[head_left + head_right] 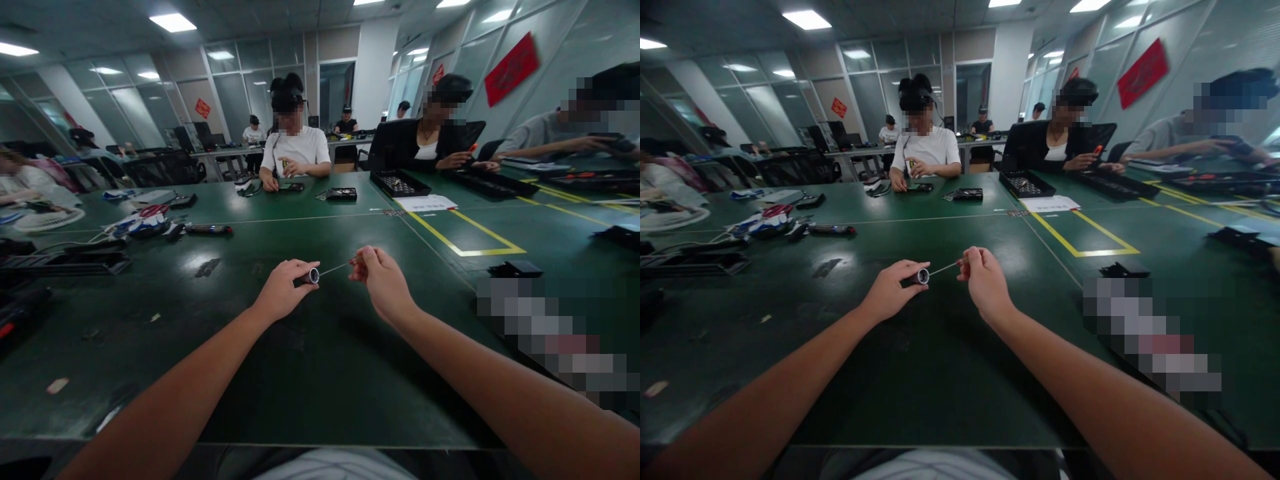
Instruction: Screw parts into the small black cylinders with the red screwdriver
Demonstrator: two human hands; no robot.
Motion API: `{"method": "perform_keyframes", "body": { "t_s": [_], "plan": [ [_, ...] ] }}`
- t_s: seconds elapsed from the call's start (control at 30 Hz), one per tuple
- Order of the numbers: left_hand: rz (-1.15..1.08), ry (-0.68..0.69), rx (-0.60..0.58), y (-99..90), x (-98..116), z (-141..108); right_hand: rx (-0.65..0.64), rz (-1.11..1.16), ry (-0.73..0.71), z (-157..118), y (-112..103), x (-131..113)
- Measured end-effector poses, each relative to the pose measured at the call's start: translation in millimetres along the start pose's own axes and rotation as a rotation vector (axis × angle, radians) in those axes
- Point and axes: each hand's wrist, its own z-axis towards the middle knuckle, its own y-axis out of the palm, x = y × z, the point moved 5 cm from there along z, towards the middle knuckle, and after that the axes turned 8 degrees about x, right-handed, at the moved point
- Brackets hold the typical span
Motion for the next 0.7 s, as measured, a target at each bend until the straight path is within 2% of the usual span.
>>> {"method": "perform_keyframes", "body": {
  "t_s": [0.17, 0.5, 0.7],
  "plan": [
    [-0.044, -0.021, 0.012, -2.3, 2.4, -1.3, -0.069, -0.096, -0.092, -3.1, 3.2, -0.9],
    [-0.037, -0.010, 0.036, -3.2, 5.9, -0.8, -0.099, -0.130, -0.191, -9.0, 5.4, -9.5],
    [-0.042, -0.009, 0.048, -5.0, 7.6, 0.0, -0.117, -0.231, -0.278, -14.6, 6.1, -17.5]
  ]
}}
